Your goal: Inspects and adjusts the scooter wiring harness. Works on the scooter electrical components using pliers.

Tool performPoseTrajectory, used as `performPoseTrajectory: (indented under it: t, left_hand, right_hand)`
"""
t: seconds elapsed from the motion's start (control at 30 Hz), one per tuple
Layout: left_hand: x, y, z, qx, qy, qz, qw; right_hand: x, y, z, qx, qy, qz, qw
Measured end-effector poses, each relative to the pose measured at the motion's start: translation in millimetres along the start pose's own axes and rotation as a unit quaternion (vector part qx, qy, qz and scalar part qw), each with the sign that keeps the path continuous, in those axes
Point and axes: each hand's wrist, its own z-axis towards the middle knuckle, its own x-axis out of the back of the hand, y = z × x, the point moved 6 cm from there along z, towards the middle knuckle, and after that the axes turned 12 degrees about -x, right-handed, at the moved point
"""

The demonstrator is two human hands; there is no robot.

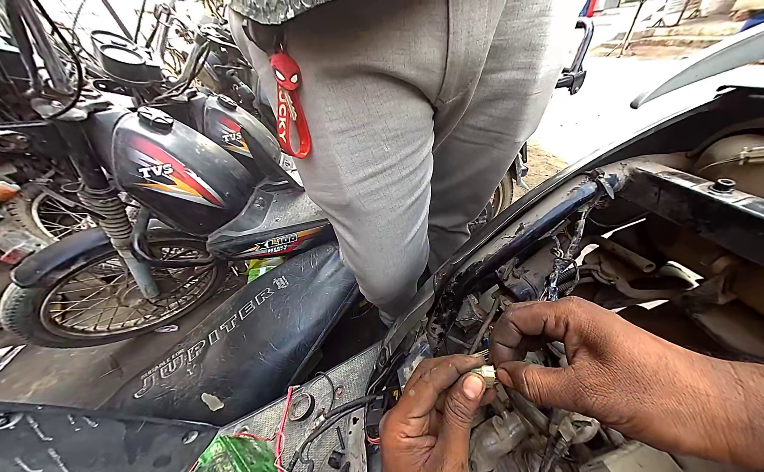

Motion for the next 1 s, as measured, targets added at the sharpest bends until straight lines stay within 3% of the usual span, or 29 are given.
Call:
performPoseTrajectory:
  t: [0.6, 1.0]
  left_hand:
    - [-1.7, 3.3, -4.9, -0.031, -0.005, 0.015, 0.999]
    - [3.1, 1.3, 3.4, -0.042, 0.000, 0.033, 0.999]
  right_hand:
    - [-6.0, -5.4, -8.1, 0.035, 0.054, -0.030, 0.997]
    - [-3.5, -8.5, -3.6, 0.129, 0.059, -0.075, 0.987]
